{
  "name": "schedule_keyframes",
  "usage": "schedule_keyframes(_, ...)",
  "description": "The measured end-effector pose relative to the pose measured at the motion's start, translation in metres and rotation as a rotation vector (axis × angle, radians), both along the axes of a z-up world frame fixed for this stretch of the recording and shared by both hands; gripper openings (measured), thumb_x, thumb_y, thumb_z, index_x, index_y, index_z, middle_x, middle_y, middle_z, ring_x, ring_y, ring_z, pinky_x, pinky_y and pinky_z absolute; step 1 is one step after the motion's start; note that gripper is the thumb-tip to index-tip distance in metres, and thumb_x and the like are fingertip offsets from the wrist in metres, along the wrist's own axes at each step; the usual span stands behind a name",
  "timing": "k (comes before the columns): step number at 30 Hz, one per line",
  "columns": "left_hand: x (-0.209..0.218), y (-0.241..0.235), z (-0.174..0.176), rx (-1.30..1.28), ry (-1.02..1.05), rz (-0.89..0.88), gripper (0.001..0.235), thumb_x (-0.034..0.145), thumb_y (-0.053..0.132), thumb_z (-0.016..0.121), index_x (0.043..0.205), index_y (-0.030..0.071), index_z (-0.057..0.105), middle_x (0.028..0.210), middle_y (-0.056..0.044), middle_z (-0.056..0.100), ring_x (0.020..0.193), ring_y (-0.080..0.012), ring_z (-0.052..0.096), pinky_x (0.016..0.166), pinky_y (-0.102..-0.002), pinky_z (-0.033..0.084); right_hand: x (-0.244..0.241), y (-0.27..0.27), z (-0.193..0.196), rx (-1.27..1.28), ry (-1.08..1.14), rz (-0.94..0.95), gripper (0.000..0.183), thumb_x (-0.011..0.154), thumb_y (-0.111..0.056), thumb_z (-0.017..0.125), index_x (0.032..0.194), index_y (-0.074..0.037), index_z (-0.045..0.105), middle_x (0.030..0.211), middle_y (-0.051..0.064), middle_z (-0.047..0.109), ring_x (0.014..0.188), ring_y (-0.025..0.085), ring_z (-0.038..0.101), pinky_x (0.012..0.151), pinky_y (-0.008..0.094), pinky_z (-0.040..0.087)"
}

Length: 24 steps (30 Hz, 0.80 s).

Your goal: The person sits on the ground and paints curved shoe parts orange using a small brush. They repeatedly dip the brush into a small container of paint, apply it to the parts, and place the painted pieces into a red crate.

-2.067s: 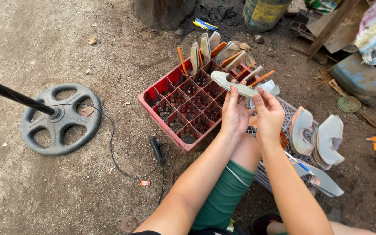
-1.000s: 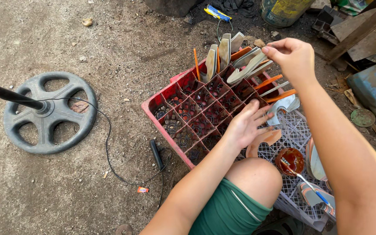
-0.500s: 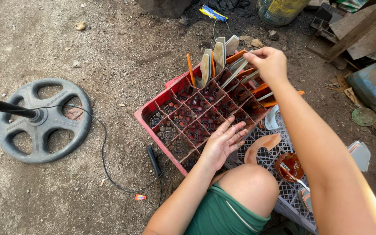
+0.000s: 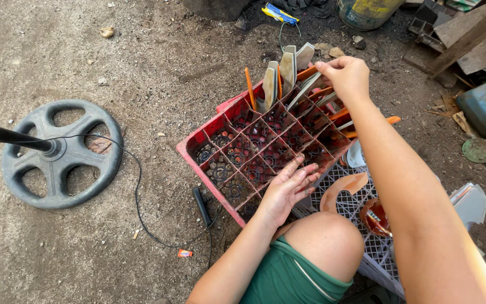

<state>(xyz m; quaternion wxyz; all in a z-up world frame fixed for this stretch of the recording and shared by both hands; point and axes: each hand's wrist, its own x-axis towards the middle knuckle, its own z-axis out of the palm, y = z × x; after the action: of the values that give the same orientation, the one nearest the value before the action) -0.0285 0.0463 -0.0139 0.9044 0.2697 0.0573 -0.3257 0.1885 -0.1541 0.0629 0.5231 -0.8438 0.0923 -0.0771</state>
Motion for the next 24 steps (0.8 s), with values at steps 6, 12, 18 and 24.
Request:
schedule_keyframes(6,-0.003,-0.006,0.004,0.004,-0.004,-0.012,0.072,0.101,0.026,0.061,0.163,0.010,0.028,0.141,-0.009,0.062,0.120,-0.0153,0.064,0.098,-0.033,0.051,0.003,0.007,-0.034,-0.213,-0.032,-0.043,0.030,0.086,-0.024,0.087,0.093,0.003,0.076,0.087,0.011,0.077,0.075,0.016,0.073,0.070,0.034,0.058)
schedule_keyframes(12,-0.005,0.002,0.003,0.064,-0.003,-0.003,0.071,0.101,0.026,0.060,0.162,0.010,0.028,0.142,-0.008,0.062,0.121,-0.0150,0.063,0.101,-0.034,0.051,-0.002,0.022,-0.049,-0.374,-0.233,0.033,0.030,0.087,-0.028,0.085,0.102,-0.004,0.077,0.106,0.009,0.077,0.092,0.021,0.073,0.081,0.036,0.054)
schedule_keyframes(18,-0.005,0.004,0.006,0.083,-0.024,-0.003,0.072,0.100,0.025,0.062,0.162,0.010,0.029,0.143,-0.009,0.061,0.122,-0.0157,0.062,0.103,-0.037,0.051,-0.011,0.031,-0.033,-0.652,-0.343,-0.063,0.030,0.079,-0.033,0.090,0.096,-0.010,0.082,0.094,0.014,0.064,0.083,0.028,0.064,0.066,0.041,0.049)
schedule_keyframes(24,-0.007,0.006,0.006,0.076,-0.005,0.009,0.071,0.099,0.024,0.062,0.161,0.011,0.031,0.143,-0.009,0.060,0.123,-0.0165,0.063,0.102,-0.037,0.051,-0.004,0.031,-0.035,-0.505,-0.227,-0.079,0.028,0.086,-0.033,0.086,0.096,-0.008,0.078,0.092,0.009,0.069,0.085,0.024,0.067,0.073,0.039,0.051)
